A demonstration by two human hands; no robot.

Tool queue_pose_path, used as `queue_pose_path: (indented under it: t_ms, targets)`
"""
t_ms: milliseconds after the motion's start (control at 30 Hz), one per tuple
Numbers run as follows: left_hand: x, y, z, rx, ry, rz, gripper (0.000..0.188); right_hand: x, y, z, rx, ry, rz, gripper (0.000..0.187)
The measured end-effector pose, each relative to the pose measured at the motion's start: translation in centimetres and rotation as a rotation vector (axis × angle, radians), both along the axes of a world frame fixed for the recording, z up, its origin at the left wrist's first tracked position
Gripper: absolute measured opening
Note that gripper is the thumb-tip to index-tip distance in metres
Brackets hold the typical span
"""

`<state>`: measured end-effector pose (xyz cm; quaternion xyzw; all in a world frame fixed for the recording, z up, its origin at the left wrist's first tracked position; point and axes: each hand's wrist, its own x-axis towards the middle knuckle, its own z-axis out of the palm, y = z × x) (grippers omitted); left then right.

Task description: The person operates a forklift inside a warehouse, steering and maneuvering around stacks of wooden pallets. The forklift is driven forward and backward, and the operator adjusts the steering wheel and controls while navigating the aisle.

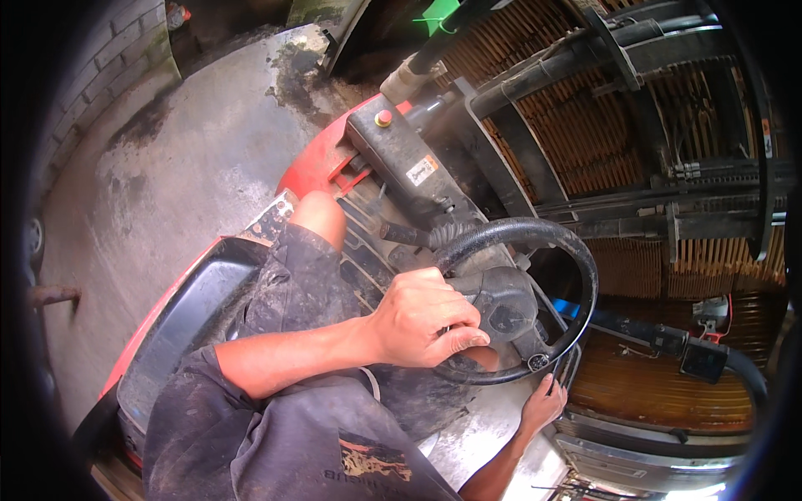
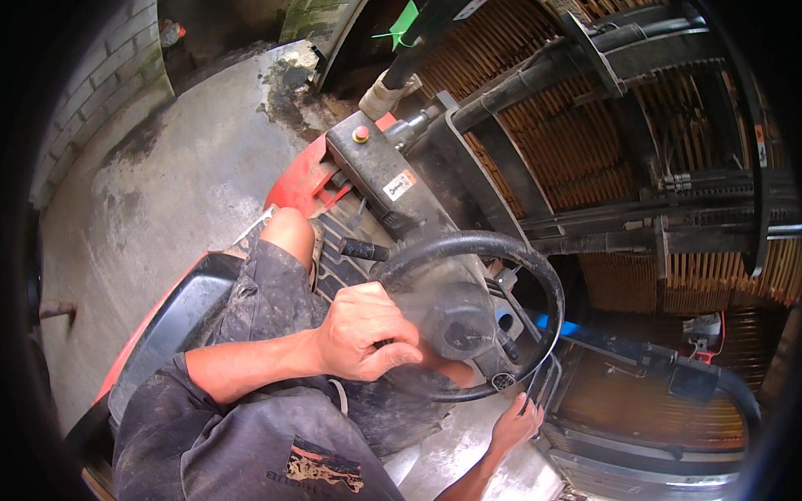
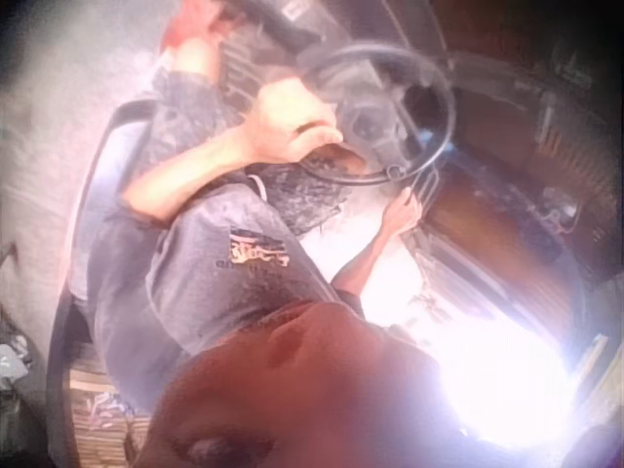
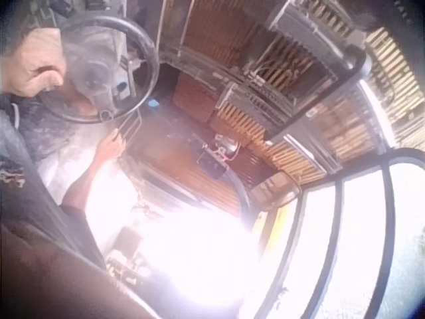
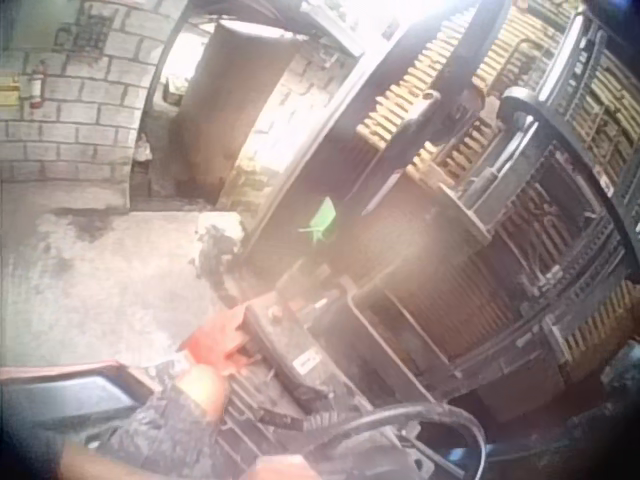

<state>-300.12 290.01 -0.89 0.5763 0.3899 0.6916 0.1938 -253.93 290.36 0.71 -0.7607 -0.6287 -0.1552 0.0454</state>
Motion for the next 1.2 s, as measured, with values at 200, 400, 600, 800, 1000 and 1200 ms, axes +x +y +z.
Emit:
queue_pose_path:
  t_ms: [200,400,600,800,1000,1200]
  targets:
    - [1.3,0.3,1.2,0.06,-0.084,0.017,0.024,1.6,0.9,1.8,-0.047,-0.002,-0.029,0.057]
    - [2.7,-0.8,1.5,0.177,-0.225,0.077,0.029,3.3,0.3,2.7,0.019,0.147,-0.009,0.056]
    - [2.8,-1.5,1.4,0.172,-0.24,0.036,0.034,4.0,-0.5,3.2,-0.025,0.095,0.045,0.06]
    - [3.2,-1.5,1.3,0.189,-0.237,0.046,0.034,3.1,-1.9,3.0,0.051,0.164,0.209,0.046]
    - [2.6,-1.4,2.5,0.127,-0.145,0.033,0.033,3.6,-2.6,2.6,0.099,0.028,0.069,0.042]
    - [-0.1,1.8,4.6,0.111,-0.111,0.011,0.018,2.1,0.9,1.0,0.222,-0.012,0.026,0.033]
